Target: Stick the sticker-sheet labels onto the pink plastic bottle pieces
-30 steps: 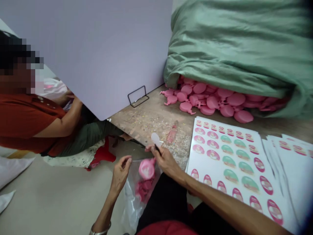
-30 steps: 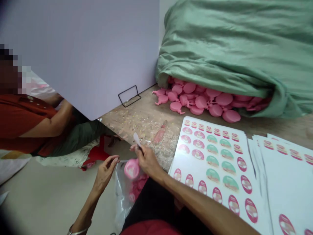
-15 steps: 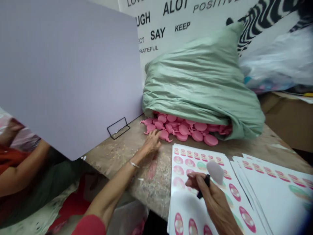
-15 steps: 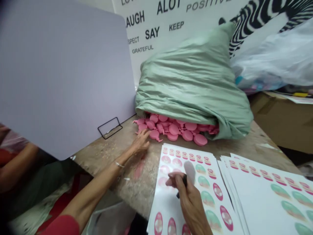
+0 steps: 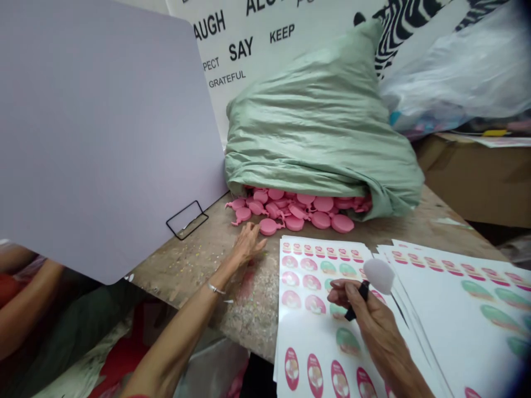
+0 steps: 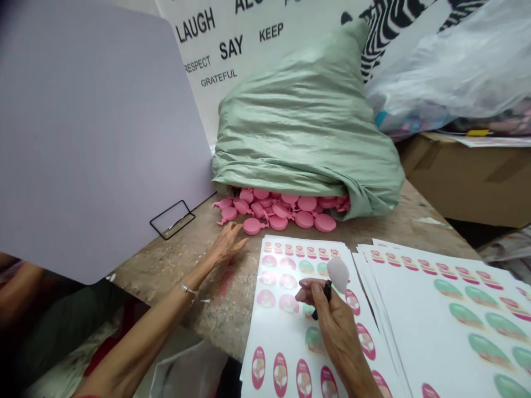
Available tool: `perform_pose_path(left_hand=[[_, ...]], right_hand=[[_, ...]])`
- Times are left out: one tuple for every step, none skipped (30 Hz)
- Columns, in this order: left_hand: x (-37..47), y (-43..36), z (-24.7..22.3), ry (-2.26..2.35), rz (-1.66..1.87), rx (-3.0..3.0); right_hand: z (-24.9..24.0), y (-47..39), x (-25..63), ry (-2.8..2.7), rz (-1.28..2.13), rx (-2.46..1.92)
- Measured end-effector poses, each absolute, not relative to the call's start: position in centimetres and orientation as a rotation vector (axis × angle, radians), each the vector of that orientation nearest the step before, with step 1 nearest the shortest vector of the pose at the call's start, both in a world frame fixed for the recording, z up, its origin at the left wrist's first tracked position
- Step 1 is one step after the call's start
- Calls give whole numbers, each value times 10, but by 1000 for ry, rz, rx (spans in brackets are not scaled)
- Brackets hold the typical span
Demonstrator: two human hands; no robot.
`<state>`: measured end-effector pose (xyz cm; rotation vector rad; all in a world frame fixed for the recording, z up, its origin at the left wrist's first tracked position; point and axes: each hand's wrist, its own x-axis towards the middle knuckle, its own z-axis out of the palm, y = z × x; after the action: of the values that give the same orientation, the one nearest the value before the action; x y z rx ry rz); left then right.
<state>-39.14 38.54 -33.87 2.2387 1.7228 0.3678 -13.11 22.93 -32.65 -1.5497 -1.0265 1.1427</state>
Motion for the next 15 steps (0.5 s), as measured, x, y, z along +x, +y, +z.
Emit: perform_pose_path(left_hand=[[-387,391,-337,1717,397,2219],[-382,398,-336,1703,423,2202],[-376,407,-334,1680,446,2183],[-370,415,-332,1652,468,2159],[-365,421,-330,1626,493,2128],[-360,423,-327,1606,527,2089],[-357,422,-325,1590,571,2044],[-354,416,-323,1575,622,1991],[-352,405,-321,1558,671,1936],[-352,390,-320,1540,708,1889],[-352,372,-319,1494,744,1813],[-352,351,-319,1428,776,1710],[-352,328,-318,1321,814,1553],[-351,306,-317,1129,889,1236],[-350,284,-316,969,935,933]], right_hand=[[-327,228,-132,-1037,1127,-1547],[-328,225,-132,-1049,1114,-1540],[-329,222,-131,-1064,1105,-1527],[-330,219,-129,-1081,1094,-1512],[-331,215,-126,-1101,1087,-1498],[-331,211,-122,-1125,1081,-1495],[-332,208,-118,-1151,1070,-1511],[-331,205,-114,-1182,1052,-1543],[-330,202,-111,-1222,1025,-1583],[-329,200,-108,-1275,988,-1620],[-327,200,-106,-1339,947,-1646],[-324,200,-106,-1408,902,-1654],[-320,201,-106,-1477,863,-1642],[-317,202,-108,-1545,831,-1621],[-313,203,-111,-1609,806,-1598]])
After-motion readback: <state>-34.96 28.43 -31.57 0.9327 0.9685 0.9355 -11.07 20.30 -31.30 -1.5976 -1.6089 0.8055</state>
